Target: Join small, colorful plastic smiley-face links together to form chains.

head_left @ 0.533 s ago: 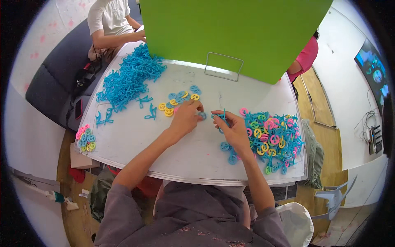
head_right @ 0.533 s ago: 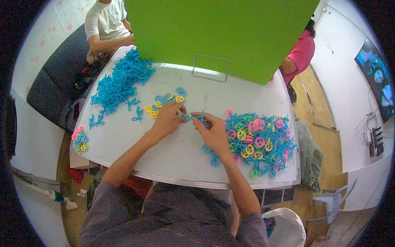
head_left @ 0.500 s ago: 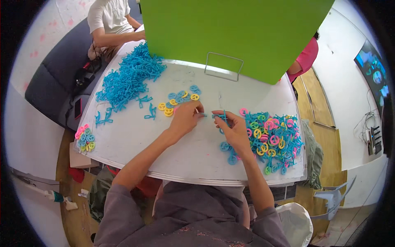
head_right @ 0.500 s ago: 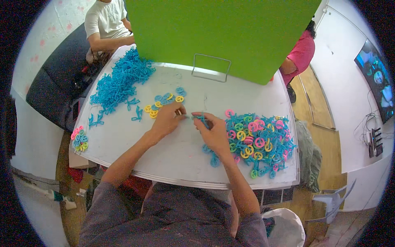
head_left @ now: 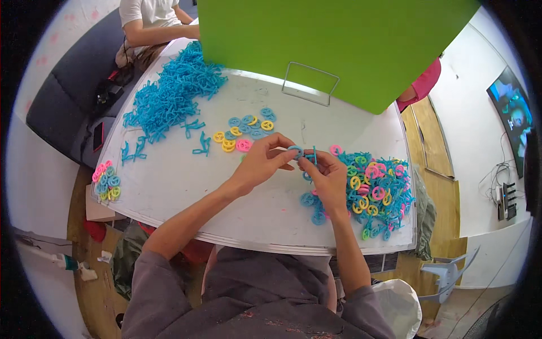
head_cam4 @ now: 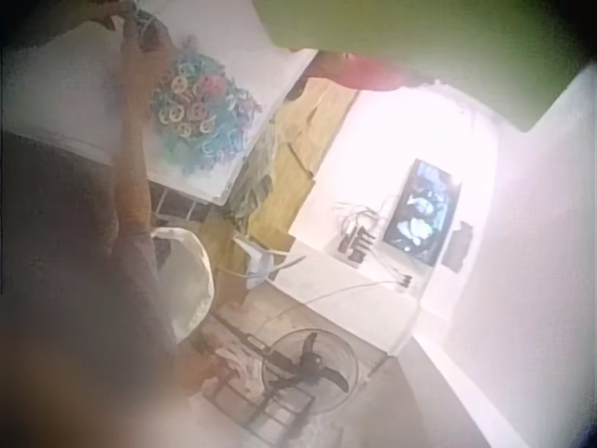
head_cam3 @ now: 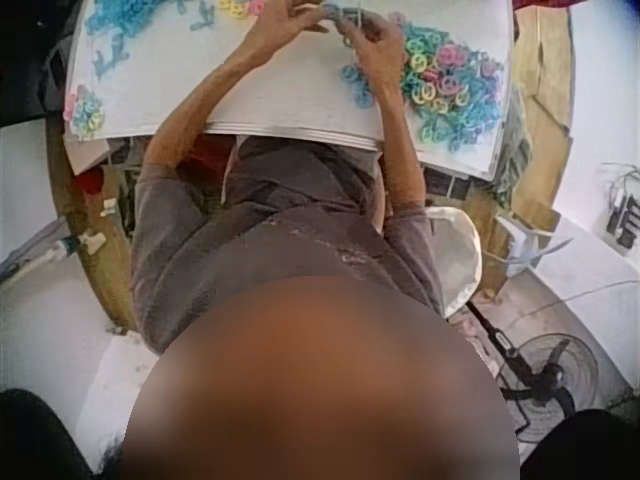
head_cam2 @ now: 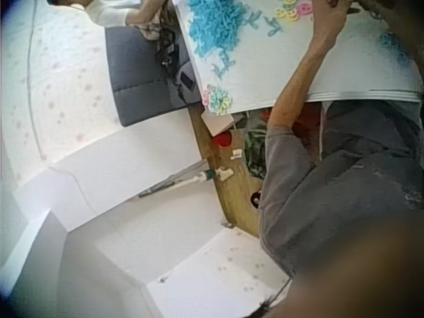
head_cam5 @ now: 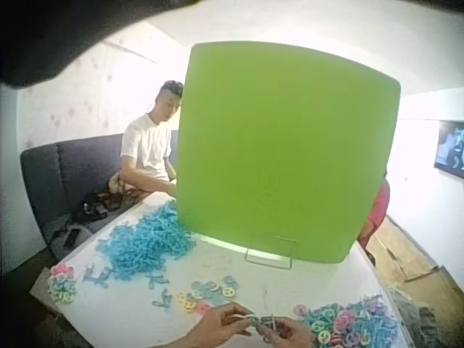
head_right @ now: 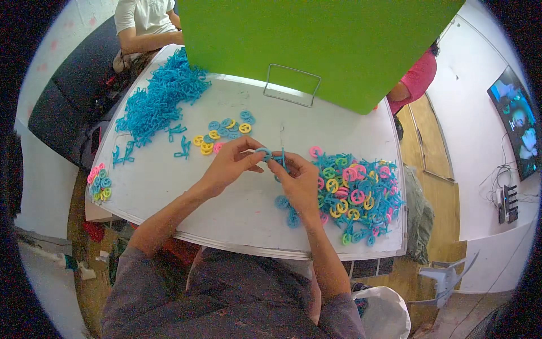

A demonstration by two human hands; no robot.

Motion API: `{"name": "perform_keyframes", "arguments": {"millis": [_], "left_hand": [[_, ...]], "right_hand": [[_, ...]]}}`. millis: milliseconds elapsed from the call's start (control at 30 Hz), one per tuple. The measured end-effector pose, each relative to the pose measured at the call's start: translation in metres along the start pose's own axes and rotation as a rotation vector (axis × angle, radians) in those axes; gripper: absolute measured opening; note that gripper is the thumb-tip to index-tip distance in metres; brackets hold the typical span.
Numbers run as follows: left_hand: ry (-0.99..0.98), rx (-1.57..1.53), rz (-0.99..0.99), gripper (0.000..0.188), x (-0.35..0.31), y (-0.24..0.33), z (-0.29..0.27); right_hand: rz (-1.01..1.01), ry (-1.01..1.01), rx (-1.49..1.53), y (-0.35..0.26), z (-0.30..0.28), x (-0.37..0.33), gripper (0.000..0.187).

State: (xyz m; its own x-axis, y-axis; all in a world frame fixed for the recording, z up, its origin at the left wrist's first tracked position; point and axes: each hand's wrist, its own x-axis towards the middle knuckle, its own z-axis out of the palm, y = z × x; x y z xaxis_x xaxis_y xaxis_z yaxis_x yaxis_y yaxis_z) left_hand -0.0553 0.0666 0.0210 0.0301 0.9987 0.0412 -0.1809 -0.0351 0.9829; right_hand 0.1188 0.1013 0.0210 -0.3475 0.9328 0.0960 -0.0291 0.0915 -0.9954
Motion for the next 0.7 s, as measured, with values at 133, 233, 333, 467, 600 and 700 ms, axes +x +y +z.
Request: {"name": "perform_keyframes", "arguments": {"millis": [133,233,333,467,600,700], "left_hand": [[0.014,-0.048,-0.026,0.017,0.0,-0.004,0.002],[0.047,0.035,-0.027,0.011,0.001,-0.006,0.003],[0.104,0.015,0.005,0.005,0.001,-0.01,0.001],[0.145,0.172,0.092,0.007,-0.003,-0.01,0.004],[0.2,0.373,0.223,0.009,-0.007,-0.01,0.01],[0.226,0.333,0.138,0.009,-0.009,-0.008,0.016]], "right_hand": [[0.002,-0.001,-0.083,0.001,-0.002,0.0,0.021],[-0.039,-0.024,-0.098,0.007,0.0,0.0,0.021],[-0.08,-0.035,-0.079,0.005,0.004,0.0,0.018],[-0.043,-0.041,-0.119,0.008,0.004,0.002,0.019],[0.045,-0.047,-0.076,0.004,0.005,0.002,0.02],[0.027,-0.043,-0.104,0.006,0.003,0.0,0.019]]}}
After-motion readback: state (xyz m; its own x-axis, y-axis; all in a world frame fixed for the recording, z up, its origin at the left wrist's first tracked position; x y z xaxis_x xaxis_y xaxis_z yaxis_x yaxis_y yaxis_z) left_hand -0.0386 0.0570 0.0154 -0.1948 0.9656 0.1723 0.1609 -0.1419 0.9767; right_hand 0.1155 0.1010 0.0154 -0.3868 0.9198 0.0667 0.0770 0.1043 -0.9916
